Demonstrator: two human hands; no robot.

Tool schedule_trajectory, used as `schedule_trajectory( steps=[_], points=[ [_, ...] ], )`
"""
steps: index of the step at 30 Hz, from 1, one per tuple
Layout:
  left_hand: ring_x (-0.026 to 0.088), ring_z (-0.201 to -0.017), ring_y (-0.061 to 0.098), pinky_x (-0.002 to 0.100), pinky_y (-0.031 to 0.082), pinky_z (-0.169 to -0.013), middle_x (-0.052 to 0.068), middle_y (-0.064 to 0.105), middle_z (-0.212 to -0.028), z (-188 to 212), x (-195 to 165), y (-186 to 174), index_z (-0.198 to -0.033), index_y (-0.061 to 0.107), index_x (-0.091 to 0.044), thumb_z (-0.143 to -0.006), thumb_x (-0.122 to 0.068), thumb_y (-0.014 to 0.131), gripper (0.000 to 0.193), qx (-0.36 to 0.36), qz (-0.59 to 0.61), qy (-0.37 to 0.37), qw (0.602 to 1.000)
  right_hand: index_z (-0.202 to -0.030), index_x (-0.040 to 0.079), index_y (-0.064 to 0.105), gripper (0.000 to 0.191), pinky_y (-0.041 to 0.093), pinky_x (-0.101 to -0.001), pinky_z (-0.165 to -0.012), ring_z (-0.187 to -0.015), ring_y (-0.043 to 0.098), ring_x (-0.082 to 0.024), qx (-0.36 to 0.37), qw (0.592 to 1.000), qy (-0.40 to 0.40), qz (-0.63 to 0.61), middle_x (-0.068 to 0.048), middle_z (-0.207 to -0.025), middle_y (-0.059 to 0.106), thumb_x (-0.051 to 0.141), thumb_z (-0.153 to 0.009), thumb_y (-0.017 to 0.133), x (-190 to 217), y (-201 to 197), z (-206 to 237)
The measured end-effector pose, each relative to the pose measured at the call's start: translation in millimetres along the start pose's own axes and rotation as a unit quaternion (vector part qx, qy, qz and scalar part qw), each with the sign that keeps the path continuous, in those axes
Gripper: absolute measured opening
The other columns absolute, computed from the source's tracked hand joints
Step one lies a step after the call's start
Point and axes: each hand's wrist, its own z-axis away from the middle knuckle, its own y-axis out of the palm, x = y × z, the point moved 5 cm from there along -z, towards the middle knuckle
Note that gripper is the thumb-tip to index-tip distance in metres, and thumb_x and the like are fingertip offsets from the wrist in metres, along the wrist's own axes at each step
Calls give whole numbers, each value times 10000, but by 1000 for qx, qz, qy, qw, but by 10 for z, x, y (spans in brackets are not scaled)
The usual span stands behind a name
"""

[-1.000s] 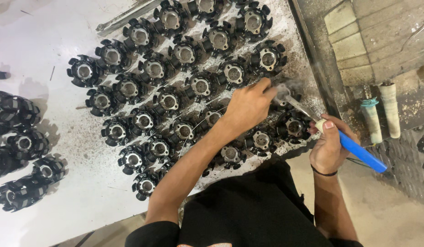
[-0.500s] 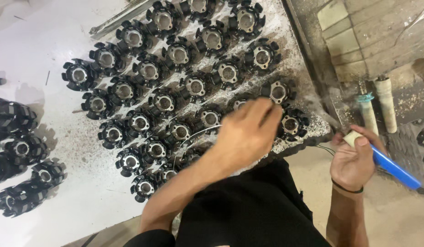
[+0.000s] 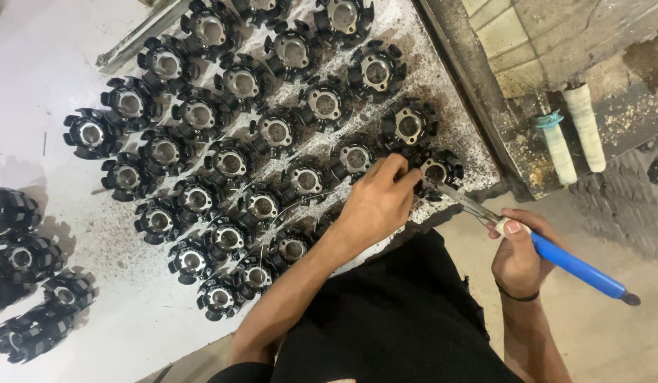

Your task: The person solders wire leads onto black plastic fan/rotor housings arranged in rows on a workbench, holding each housing steady with one hand while applying a soldering iron with the other, then moving to the next housing. Near the end they handle a red test probe lead over the finished housings.

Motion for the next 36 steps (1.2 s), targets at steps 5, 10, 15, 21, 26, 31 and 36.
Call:
schedule_trajectory(
  steps=[5, 10, 15, 21, 26, 31, 36],
  points=[
    [261, -824, 684, 383, 569, -661, 76, 611, -985, 45, -5, 31, -1057, 713, -52, -788, 10, 717, 277, -8, -67, -2, 998, -1132, -121, 633, 186, 549, -331, -773, -822, 667, -247, 27, 999, -21, 24, -206, -1063, 670, 37, -1035, 632, 30, 98, -42],
    [256, -806, 690, 373, 576, -640, 83, 572, -957, 47, 6, 112, -1025, 698, -43, -796, -22, 705, 230, 11, -60, -1, 998, -1147, -120, 640, 192, 550, -330, -756, -796, 667, -243, 40, 999, -19, 21, -203, -1024, 670, 33, -1031, 633, 63, 146, -80],
    [256, -819, 692, 374, 575, -630, 95, 563, -961, -8, -40, 150, -1041, 698, -14, -813, -24, 680, 228, 45, -97, 9, 994, -1090, -144, 648, 167, 525, -334, -735, -782, 650, -257, 37, 998, 42, -20, -227, -967, 670, 15, -1049, 619, 62, 161, -189],
    [258, -730, 673, 394, 555, -584, 97, 564, -897, 31, -33, 60, -1055, 744, -30, -832, -34, 694, 229, 41, -60, -28, 997, -1080, -139, 648, 158, 520, -341, -720, -765, 639, -271, 30, 997, 56, -36, -230, -948, 661, 10, -1046, 609, 37, 156, -205],
    [254, -782, 690, 376, 580, -633, 89, 583, -948, 34, 8, 100, -1047, 727, -24, -842, -31, 689, 209, 30, -53, -22, 998, -1075, -127, 635, 154, 528, -353, -721, -775, 648, -283, 23, 999, 31, -37, -237, -991, 666, 20, -1034, 618, 27, 120, -183],
    [244, -788, 699, 372, 565, -593, 84, 591, -943, 61, -4, 135, -1036, 726, -20, -802, -28, 688, 237, 20, -87, -6, 996, -1077, -124, 633, 156, 530, -360, -719, -772, 644, -286, 0, 999, 23, -39, -241, -1008, 670, 25, -1033, 618, 14, 110, -184],
    [214, -767, 683, 350, 553, -581, 66, 581, -935, 69, -8, 115, -1052, 704, -17, -850, -32, 700, 202, 5, -83, 11, 996, -1105, -121, 625, 159, 534, -364, -732, -801, 642, -288, 19, 999, 20, -47, -243, -1033, 672, 20, -1032, 618, 31, 121, -198]
  ],
)
